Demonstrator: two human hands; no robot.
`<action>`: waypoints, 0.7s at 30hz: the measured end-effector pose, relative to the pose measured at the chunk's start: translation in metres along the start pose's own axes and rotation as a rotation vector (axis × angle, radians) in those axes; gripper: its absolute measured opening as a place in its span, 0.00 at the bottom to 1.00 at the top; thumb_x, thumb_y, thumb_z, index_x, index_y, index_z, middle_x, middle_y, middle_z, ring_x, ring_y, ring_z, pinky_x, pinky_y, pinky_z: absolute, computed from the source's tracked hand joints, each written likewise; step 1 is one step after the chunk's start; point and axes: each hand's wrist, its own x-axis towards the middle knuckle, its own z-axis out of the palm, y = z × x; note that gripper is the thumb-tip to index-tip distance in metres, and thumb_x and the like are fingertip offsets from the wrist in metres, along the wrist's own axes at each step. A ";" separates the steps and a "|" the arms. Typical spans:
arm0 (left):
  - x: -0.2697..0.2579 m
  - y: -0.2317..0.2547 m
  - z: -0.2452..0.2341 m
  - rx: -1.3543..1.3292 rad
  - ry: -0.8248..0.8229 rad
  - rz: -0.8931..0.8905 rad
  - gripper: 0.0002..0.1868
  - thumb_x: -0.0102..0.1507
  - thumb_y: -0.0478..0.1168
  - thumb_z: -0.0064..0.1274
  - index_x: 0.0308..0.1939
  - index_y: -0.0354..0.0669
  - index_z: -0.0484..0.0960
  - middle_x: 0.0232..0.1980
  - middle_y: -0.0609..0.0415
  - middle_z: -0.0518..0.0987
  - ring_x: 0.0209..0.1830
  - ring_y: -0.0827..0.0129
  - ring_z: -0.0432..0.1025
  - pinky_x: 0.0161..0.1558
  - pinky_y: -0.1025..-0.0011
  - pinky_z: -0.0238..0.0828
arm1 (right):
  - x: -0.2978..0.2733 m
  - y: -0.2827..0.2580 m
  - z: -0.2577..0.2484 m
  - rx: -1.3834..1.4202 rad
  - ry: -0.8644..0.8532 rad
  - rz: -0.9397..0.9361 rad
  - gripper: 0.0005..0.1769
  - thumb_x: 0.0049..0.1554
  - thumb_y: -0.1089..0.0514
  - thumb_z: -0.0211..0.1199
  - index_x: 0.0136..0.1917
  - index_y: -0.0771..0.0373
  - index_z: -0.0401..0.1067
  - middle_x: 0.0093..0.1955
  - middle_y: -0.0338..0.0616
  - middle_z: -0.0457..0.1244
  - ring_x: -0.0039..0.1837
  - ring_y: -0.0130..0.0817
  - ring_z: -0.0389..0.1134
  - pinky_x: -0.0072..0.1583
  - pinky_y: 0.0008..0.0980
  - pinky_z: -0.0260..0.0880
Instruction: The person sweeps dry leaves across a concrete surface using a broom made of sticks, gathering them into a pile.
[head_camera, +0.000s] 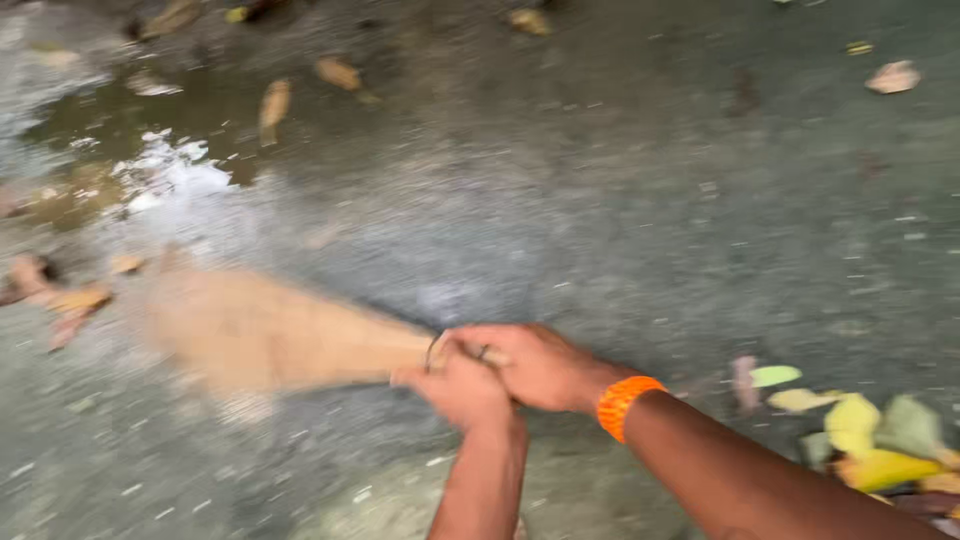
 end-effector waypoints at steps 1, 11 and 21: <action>-0.012 -0.012 0.014 -0.023 0.004 -0.026 0.48 0.64 0.41 0.51 0.80 0.41 0.38 0.75 0.40 0.61 0.69 0.54 0.66 0.66 0.63 0.62 | -0.010 0.013 -0.017 -0.008 0.013 0.014 0.29 0.56 0.55 0.64 0.71 0.50 0.69 0.63 0.41 0.69 0.61 0.25 0.68 0.60 0.29 0.67; -0.223 -0.182 0.222 0.488 -1.006 -0.146 0.48 0.62 0.41 0.49 0.81 0.48 0.39 0.67 0.40 0.69 0.61 0.52 0.72 0.60 0.61 0.68 | -0.224 0.291 -0.055 0.691 0.677 0.535 0.29 0.60 0.62 0.59 0.74 0.54 0.71 0.57 0.56 0.70 0.49 0.53 0.70 0.51 0.43 0.67; -0.353 -0.105 0.254 0.860 -1.485 0.343 0.49 0.60 0.40 0.48 0.82 0.56 0.40 0.59 0.39 0.78 0.53 0.49 0.78 0.54 0.60 0.73 | -0.268 0.265 -0.124 1.458 1.521 -0.079 0.23 0.62 0.60 0.51 0.71 0.59 0.67 0.62 0.49 0.66 0.60 0.41 0.68 0.60 0.37 0.69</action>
